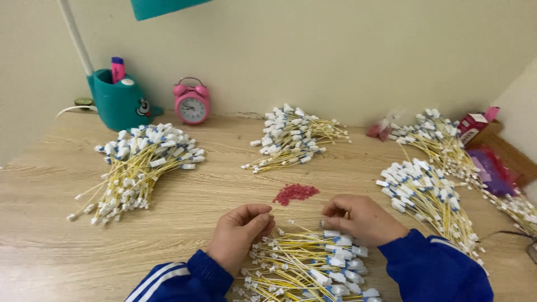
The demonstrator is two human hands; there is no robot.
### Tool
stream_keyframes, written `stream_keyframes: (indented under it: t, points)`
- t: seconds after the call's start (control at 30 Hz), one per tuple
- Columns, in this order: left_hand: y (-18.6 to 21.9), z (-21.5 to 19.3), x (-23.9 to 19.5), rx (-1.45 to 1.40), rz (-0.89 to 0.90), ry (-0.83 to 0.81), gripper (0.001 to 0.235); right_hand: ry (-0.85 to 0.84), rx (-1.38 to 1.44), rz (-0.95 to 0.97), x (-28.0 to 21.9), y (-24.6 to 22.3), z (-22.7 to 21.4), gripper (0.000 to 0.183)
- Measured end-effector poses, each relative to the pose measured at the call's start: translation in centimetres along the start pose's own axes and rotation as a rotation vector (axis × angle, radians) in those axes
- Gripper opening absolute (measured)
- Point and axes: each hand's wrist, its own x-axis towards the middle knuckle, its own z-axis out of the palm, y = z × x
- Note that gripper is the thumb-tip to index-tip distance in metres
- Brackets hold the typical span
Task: Attaching small red protective caps to the ends of pre-assembled wire bundles on a desk.
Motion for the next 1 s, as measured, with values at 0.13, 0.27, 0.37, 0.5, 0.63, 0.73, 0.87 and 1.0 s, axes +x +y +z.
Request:
stream_keyframes:
  t: [0.13,0.27,0.37,0.5,0.63,0.73,0.87,1.0]
  points:
    - [0.4,0.2,-0.4,0.019,-0.020,-0.002,0.016,0.095,-0.129,-0.024,2.3,2.4,0.6,0.020]
    - [0.4,0.0,-0.3,0.006,-0.035,-0.011,0.016,0.139,-0.233,0.014,4.6,3.2,1.7,0.024]
    - [0.5,0.1,-0.3,0.002,-0.036,-0.016,0.016,0.224,-0.235,-0.019,5.8,4.2,2.5,0.024]
    - [-0.5,-0.5,0.3,0.008,0.012,-0.040,0.016,0.249,-0.206,-0.019,5.8,4.3,2.9,0.027]
    - [-0.1,-0.3,0.1,0.016,-0.009,-0.041,0.016,0.223,-0.168,0.035,4.8,3.3,2.1,0.024]
    - [-0.3,-0.3,0.2,-0.005,-0.004,-0.025,0.016,0.237,-0.160,0.006,4.9,3.8,2.1,0.024]
    - [-0.2,-0.2,0.0,-0.008,0.006,-0.043,0.015,0.225,-0.145,0.070,4.2,2.2,1.7,0.016]
    - [0.0,-0.1,-0.1,0.020,-0.002,-0.042,0.015,0.250,-0.190,0.042,4.6,2.3,2.3,0.021]
